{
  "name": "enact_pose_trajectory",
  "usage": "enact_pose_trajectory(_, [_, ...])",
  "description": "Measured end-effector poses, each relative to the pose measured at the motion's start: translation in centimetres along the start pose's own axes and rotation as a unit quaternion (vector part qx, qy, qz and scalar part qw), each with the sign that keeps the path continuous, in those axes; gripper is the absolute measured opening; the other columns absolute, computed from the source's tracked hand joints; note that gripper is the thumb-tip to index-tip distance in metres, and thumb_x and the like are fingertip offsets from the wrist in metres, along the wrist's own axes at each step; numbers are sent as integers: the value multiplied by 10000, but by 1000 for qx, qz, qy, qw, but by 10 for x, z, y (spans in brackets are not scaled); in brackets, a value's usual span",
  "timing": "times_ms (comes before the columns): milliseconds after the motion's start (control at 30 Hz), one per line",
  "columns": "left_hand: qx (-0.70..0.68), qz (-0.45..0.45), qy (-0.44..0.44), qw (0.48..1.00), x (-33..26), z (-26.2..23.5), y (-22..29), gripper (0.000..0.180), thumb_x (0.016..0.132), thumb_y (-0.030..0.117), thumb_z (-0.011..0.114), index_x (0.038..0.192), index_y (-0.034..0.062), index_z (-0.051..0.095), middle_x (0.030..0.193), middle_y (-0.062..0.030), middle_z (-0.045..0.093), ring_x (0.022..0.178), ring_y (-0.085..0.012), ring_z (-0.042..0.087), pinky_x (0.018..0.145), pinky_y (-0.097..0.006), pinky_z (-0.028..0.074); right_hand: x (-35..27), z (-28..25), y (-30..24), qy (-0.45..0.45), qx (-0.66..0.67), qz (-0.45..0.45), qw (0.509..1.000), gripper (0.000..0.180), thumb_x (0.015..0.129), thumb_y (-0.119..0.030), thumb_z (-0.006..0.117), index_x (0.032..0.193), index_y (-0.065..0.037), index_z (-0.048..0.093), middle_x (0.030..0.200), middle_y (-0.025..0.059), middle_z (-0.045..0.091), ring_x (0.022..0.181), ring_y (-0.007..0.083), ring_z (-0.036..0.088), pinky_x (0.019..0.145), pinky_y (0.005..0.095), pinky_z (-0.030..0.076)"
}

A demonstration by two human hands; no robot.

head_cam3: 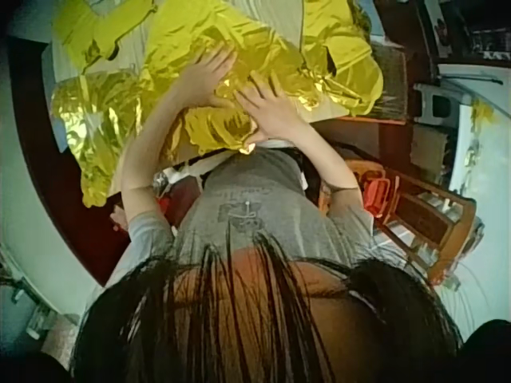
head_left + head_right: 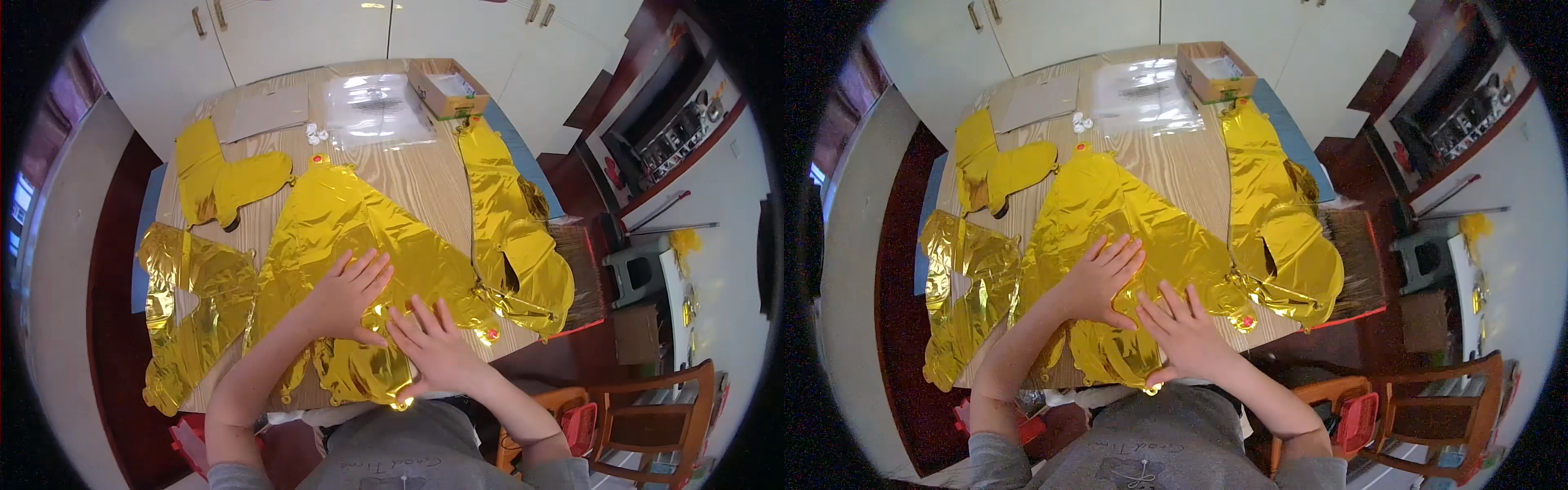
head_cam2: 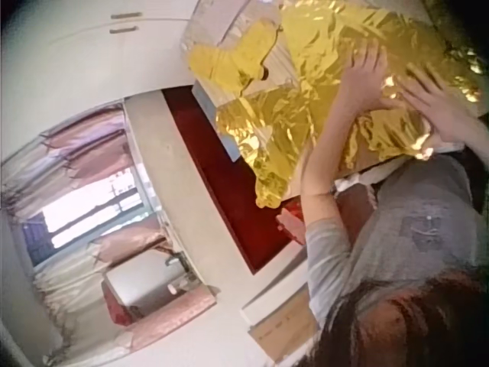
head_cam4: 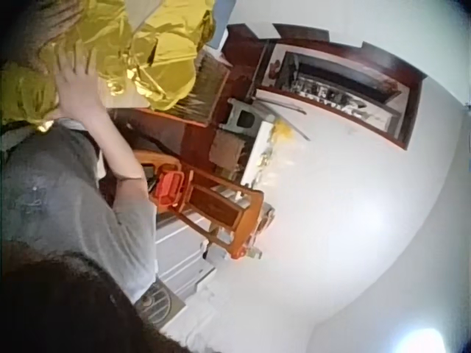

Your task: Folding gold-colored foil sheets around cardboard templates at a workspace.

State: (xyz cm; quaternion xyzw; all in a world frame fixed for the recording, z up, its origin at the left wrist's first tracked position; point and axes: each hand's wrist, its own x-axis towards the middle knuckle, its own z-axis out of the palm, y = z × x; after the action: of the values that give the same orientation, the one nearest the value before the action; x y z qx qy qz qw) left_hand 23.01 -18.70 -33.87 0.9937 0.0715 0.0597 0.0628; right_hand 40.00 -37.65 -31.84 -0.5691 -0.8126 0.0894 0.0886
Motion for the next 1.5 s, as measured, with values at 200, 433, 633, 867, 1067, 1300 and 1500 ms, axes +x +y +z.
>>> enact_pose_trajectory(200, [-3,1,18,1000,-3,0,0,1128,703,826,551,1438,-15,390,1523,-199,352,1426,-346,304,1158,-551,195,-37,3,-2,59,11,-69,996,678,755,-554,694,1253,-105,587,1337,47,543,1312,239,448,1115,545,298])
enact_pose_trajectory(433, [-1,1,24,1000,-2,3,0,1122,709,829,541,1436,-12,396,1518,-203,361,1424,-346,309,1155,-550,201,-47,29,-14,204,-37,-76,975,293,818,-319,697,1062,-161,663,1102,-25,652,1090,134,605,1014,387,418])
enact_pose_trajectory(633, [-1,1,11,1000,-3,2,-1,1127,719,820,543,1451,-18,364,1530,-209,335,1434,-359,284,1163,-544,183,-47,34,-14,219,-48,-115,968,236,806,-244,690,1026,-159,690,1140,-32,664,1085,136,615,981,356,436])
enact_pose_trajectory(867, [10,11,25,1000,-3,4,-2,1084,741,787,556,1447,-14,373,1524,-210,347,1426,-366,301,1154,-549,203,-46,24,-16,155,43,-104,982,366,758,-243,673,1107,-133,689,1235,-9,645,1174,165,576,1014,398,421])
enact_pose_trajectory(1067, [15,10,38,999,-3,4,-1,1074,744,802,534,1425,-20,409,1507,-209,375,1417,-360,320,1150,-550,212,-47,21,-14,126,56,-105,985,420,766,-192,626,1179,-126,666,1287,0,622,1202,181,560,1033,414,411])
enact_pose_trajectory(1300, [-7,11,31,999,-3,-1,0,1104,724,819,534,1428,-22,406,1507,-215,374,1420,-358,317,1152,-550,207,-55,42,-21,223,-8,-52,973,304,804,-314,704,1054,-151,650,1131,-9,652,1118,187,586,1022,438,391])
enact_pose_trajectory(1500, [-9,12,21,1000,-3,0,-2,1090,729,802,549,1439,-10,394,1518,-212,356,1431,-357,295,1157,-550,194,-53,51,-31,252,-42,-44,966,233,796,-272,705,995,-161,662,1047,-31,662,1058,152,597,959,403,409])
